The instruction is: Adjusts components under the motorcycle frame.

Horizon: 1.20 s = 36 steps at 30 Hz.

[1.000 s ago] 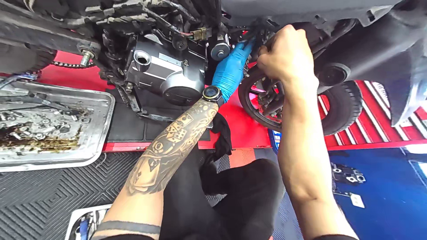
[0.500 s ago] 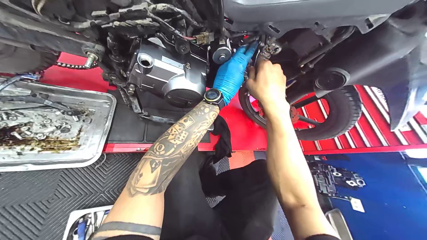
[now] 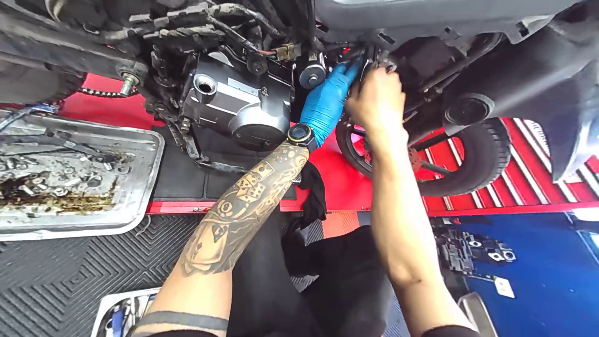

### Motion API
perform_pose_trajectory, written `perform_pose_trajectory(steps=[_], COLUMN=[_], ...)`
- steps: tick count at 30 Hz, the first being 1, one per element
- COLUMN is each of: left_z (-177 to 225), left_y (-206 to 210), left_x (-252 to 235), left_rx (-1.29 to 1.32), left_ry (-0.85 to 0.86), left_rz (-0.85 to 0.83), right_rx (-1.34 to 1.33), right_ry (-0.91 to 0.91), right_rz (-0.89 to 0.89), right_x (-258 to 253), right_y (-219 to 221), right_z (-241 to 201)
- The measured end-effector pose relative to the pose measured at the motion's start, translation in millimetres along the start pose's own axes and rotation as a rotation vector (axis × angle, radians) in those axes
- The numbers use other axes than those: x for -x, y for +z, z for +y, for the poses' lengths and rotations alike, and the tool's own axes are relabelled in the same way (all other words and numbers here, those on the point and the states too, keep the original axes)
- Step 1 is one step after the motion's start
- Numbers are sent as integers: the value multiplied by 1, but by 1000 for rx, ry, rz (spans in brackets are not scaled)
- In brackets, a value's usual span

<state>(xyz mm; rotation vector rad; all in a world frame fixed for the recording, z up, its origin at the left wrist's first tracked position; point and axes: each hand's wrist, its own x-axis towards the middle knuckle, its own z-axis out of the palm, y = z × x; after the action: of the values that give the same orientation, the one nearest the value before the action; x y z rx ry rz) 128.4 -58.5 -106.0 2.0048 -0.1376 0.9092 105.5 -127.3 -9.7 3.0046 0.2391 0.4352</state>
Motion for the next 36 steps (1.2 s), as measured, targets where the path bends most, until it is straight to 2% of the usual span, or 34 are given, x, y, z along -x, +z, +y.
perform_pose_trajectory(steps=[2, 4, 10, 16, 23, 25, 31, 36], left_z=[0, -1, -2, -2, -4, -2, 0, -3], left_y=[-1, 1, 3, 2, 6, 5, 0, 4], left_x=[-1, 0, -1, -1, 0, -1, 0, -1], left_rx=[41, 53, -22, -11, -63, -54, 51, 52], left_ry=[12, 10, 5, -19, -10, -16, 5, 38], left_rz=[-7, 2, 25, -6, 7, -1, -10, 37], right_rx=[-74, -66, 78, 96, 62, 60, -47, 27], right_ry=[5, -11, -80, -102, -49, -34, 36, -48], right_rz=[31, 33, 106, 45, -17, -4, 20, 50], right_x=[-10, -11, 14, 8, -7, -6, -13, 6], right_y=[27, 32, 4, -25, -40, -31, 31, 15], right_z=[6, 10, 16, 13, 6, 4, 9, 15])
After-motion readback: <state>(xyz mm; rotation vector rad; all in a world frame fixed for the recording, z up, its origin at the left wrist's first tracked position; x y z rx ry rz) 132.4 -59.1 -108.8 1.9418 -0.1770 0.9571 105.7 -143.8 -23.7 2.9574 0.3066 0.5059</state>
